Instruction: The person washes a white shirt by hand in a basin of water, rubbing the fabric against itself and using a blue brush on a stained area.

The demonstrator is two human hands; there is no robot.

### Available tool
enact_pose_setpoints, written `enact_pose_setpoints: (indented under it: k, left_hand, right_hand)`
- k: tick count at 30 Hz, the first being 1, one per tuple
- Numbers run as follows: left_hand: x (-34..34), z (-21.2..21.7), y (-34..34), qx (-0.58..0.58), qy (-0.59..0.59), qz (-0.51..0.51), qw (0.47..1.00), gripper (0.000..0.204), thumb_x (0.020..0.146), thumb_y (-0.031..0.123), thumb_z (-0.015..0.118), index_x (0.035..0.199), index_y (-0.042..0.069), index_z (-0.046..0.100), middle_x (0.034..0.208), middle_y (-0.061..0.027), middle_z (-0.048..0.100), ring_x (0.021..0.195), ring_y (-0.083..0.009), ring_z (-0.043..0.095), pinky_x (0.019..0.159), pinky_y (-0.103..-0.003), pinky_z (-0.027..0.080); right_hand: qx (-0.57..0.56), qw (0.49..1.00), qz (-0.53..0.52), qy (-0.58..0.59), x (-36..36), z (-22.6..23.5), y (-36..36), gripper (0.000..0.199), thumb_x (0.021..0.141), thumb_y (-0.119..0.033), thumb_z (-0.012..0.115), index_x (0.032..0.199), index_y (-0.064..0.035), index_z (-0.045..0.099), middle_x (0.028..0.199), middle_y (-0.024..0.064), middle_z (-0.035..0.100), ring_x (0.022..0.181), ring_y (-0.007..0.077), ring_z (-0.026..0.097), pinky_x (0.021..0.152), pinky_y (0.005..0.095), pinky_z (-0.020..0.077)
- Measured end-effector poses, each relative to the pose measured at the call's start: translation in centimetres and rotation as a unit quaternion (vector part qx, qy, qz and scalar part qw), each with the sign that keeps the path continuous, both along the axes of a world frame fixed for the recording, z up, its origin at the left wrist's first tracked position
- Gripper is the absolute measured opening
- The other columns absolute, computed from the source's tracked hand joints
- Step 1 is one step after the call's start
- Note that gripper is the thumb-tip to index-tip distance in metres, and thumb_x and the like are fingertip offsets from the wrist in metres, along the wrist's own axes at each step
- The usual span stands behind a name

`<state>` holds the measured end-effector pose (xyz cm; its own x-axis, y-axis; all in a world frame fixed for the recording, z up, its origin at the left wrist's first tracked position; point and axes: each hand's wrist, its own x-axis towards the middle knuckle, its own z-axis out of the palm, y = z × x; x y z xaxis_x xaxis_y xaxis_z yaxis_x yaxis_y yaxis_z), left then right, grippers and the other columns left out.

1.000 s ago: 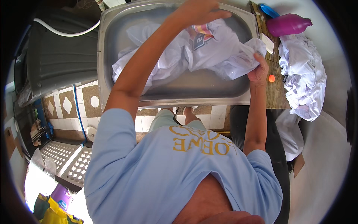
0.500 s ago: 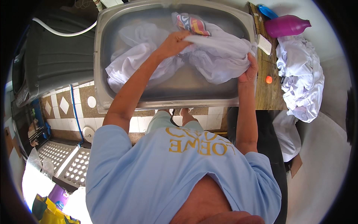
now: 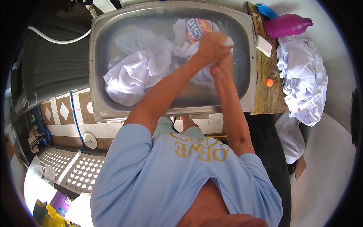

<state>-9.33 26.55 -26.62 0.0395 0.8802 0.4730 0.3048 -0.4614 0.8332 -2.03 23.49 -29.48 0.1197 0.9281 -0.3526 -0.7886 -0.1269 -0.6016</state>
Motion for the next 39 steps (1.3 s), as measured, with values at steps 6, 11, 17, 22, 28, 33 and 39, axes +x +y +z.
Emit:
enact_pose_setpoints:
  k: [6, 11, 17, 22, 28, 33, 39]
  left_hand:
    - [0.2, 0.7, -3.3, 0.074, -0.031, -0.104, 0.991, 0.017, 0.063, 0.016, 0.07, 0.062, 0.007, 0.056, 0.062, -0.0106, 0.053, 0.059, -0.0321, 0.056, 0.051, -0.039, 0.041]
    - [-8.2, -0.5, -2.8, -0.015, 0.003, -0.069, 0.998, 0.013, 0.064, 0.006, 0.071, 0.065, 0.006, 0.058, 0.062, -0.0085, 0.053, 0.058, -0.0286, 0.054, 0.052, -0.036, 0.041]
    - [-14.7, 0.5, -6.4, -0.161, 0.124, -0.203, 0.958, 0.027, 0.067, 0.019, 0.079, 0.075, 0.003, 0.059, 0.062, -0.0057, 0.052, 0.056, -0.0181, 0.052, 0.051, -0.031, 0.04]
    - [-13.5, 1.9, -3.7, -0.255, 0.194, -0.039, 0.946, 0.046, 0.071, 0.042, 0.078, 0.089, 0.006, 0.057, 0.064, -0.006, 0.054, 0.058, -0.0196, 0.054, 0.053, -0.034, 0.043]
    - [-12.4, -2.3, -1.8, -0.148, 0.263, 0.026, 0.953, 0.035, 0.087, 0.038, 0.063, 0.084, 0.003, 0.059, 0.058, -0.0047, 0.051, 0.055, -0.0174, 0.05, 0.053, -0.032, 0.041]
    - [-14.3, -2.5, -2.0, -0.27, 0.07, 0.015, 0.96, 0.033, 0.091, 0.031, 0.06, 0.079, 0.001, 0.056, 0.057, -0.0107, 0.052, 0.05, -0.0187, 0.049, 0.051, -0.034, 0.04]
    - [-8.0, 0.0, -3.7, -0.184, -0.035, 0.004, 0.982, 0.025, 0.093, 0.024, 0.058, 0.088, 0.0, 0.05, 0.062, -0.0058, 0.052, 0.054, -0.0099, 0.044, 0.049, -0.03, 0.038]
  right_hand:
    - [-0.037, 0.999, 0.028, 0.006, 1.4, 1.9, 0.6, 0.028, 0.091, -0.026, 0.054, 0.109, -0.006, 0.06, 0.107, 0.0085, 0.065, 0.1, 0.0232, 0.062, 0.092, 0.0374, 0.0484]
    - [-0.029, 0.999, -0.024, 0.0, 5.5, 5.1, -2.3, 0.031, 0.09, -0.023, 0.054, 0.114, -0.0034, 0.058, 0.113, 0.0121, 0.063, 0.107, 0.0279, 0.06, 0.098, 0.0427, 0.0449]
    - [-0.019, 0.985, -0.073, -0.153, 10.5, 3.5, -6.2, 0.036, 0.089, -0.015, 0.054, 0.122, -0.0019, 0.052, 0.116, 0.0128, 0.061, 0.109, 0.028, 0.059, 0.098, 0.0405, 0.046]
    - [-0.021, 0.961, -0.037, -0.274, 9.6, 3.6, -7.6, 0.041, 0.08, -0.005, 0.065, 0.119, -0.0021, 0.055, 0.11, 0.008, 0.062, 0.102, 0.0199, 0.06, 0.09, 0.0313, 0.0473]
    - [-0.038, 0.855, 0.143, -0.497, 8.8, 2.2, -7.9, 0.047, 0.075, -0.011, 0.075, 0.116, 0.0002, 0.055, 0.105, 0.0056, 0.063, 0.094, 0.0134, 0.058, 0.084, 0.0258, 0.045]
    - [-0.024, 0.691, 0.173, -0.702, 8.5, 3.1, -7.8, 0.061, 0.073, -0.013, 0.076, 0.125, 0.0013, 0.048, 0.114, 0.0114, 0.058, 0.105, 0.0185, 0.055, 0.092, 0.031, 0.0434]
    - [0.169, 0.508, 0.104, -0.838, 4.9, 4.1, -5.2, 0.061, 0.078, -0.017, 0.068, 0.131, 0.0001, 0.042, 0.129, 0.0216, 0.044, 0.116, 0.0334, 0.049, 0.093, 0.036, 0.0428]
